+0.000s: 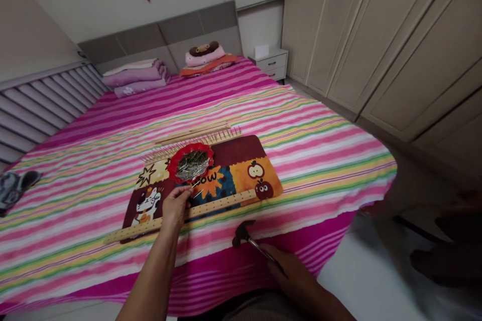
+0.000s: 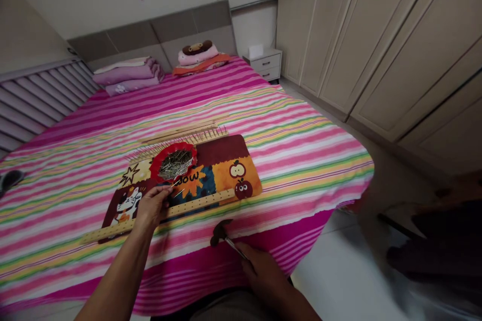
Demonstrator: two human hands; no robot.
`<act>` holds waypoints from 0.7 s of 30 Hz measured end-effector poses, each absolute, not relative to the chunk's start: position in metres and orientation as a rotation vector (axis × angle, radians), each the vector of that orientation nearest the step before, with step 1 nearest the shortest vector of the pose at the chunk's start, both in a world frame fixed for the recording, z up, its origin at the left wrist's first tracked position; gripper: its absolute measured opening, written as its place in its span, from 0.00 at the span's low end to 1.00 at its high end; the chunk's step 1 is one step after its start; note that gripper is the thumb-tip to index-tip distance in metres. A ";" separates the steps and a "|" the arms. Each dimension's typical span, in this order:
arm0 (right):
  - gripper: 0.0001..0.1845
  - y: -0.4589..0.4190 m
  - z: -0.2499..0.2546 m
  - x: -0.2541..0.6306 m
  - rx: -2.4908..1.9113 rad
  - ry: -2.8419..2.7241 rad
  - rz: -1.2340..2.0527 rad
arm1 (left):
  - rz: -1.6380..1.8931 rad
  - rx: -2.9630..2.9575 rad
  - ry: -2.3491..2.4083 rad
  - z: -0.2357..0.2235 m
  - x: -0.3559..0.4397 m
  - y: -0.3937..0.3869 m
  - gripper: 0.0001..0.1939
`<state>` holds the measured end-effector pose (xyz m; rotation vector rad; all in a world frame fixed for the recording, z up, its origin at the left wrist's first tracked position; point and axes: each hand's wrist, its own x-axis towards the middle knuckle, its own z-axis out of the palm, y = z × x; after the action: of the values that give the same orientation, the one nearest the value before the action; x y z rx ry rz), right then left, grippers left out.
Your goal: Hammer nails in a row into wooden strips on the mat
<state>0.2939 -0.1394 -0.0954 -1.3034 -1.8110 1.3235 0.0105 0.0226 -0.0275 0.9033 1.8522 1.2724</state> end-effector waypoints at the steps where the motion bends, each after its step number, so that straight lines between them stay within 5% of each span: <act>1: 0.22 -0.140 -0.096 0.294 -1.299 -1.808 1.324 | 1.229 0.958 1.905 -0.028 0.008 0.023 0.17; 6: 0.22 -0.140 -0.094 0.294 -1.269 -1.804 1.317 | 0.681 1.560 2.272 -0.026 0.002 0.024 0.09; 13: 0.22 -0.140 -0.095 0.294 -1.264 -1.802 1.302 | 0.049 2.009 2.336 -0.015 0.016 0.028 0.12; 17: 0.22 -0.141 -0.096 0.294 -1.318 -1.824 1.284 | 0.066 2.084 2.297 -0.008 0.019 0.033 0.09; 21: 0.23 -0.140 -0.093 0.294 -1.289 -1.837 1.286 | 0.481 1.670 2.152 -0.003 0.020 0.033 0.06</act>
<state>0.2938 -0.1399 -0.0930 -1.2894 -1.8369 1.2856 0.0196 0.0328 -0.0033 1.6698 2.1516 0.4813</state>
